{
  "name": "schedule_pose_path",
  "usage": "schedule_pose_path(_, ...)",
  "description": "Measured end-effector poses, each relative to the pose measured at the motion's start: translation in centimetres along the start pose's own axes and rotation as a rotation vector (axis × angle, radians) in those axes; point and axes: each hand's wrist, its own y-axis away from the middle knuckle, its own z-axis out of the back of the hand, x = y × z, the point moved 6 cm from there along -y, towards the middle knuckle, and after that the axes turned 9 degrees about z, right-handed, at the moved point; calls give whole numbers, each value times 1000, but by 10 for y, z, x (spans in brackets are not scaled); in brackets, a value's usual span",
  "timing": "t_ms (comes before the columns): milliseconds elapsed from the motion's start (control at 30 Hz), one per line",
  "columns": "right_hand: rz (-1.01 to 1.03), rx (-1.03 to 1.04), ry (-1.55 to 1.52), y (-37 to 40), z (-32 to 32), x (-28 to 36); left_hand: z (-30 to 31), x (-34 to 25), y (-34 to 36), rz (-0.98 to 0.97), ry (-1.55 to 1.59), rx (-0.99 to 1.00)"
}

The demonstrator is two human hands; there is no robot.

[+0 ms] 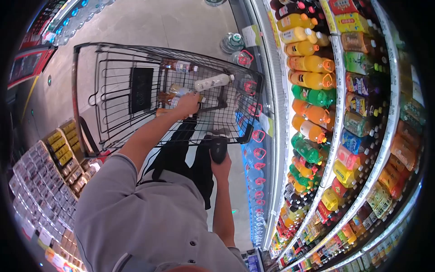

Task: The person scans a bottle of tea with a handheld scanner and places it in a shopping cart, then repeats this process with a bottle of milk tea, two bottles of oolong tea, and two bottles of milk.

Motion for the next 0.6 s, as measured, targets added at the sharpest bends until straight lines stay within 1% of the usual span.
schedule_pose_path(33,-51,43,-21,0,-6,1,-1,-2,-14,-25,23,-93)
schedule_pose_path(67,-73,36,-27,0,-5,-8,-13,-9,-29,-33,12,-73)
schedule_pose_path(133,27,36,-73,0,-6,-20,-10,-29,-54,-151,119,-339)
schedule_pose_path(167,9,23,-81,1,-6,-28,-16,-36,-67,-164,109,-322)
schedule_pose_path(233,71,12,-94,0,-7,-31,-19,-48,-87,-150,-45,-445)
schedule_pose_path(267,55,0,-98,0,-7,-33,-21,-54,-95,-164,-50,-431)
schedule_pose_path(333,39,-83,-150,10,1,-36,-39,-52,-105,-43,-207,-417)
schedule_pose_path(367,11,-81,-151,22,7,-33,-55,-43,-118,-61,-288,-409)
schedule_pose_path(400,-80,-69,-140,29,11,-32,-56,-38,-113,-70,-294,-401)
schedule_pose_path(433,-143,-64,-133,25,14,-31,-55,-34,-122,-61,-232,-168)
schedule_pose_path(467,-124,-83,-142,24,18,-24,-51,-35,-126,-57,-171,62)
schedule_pose_path(500,-113,-106,-141,27,24,-16,-28,-45,-106,-49,-92,174)
schedule_pose_path(533,-104,-130,-142,31,29,-8,-20,-44,-97,-67,-102,152)
schedule_pose_path(567,-90,-157,-156,33,38,0,-25,-33,-91,-75,61,194)
schedule_pose_path(600,-62,-121,-157,33,45,9,-28,-22,-81,-86,215,246)
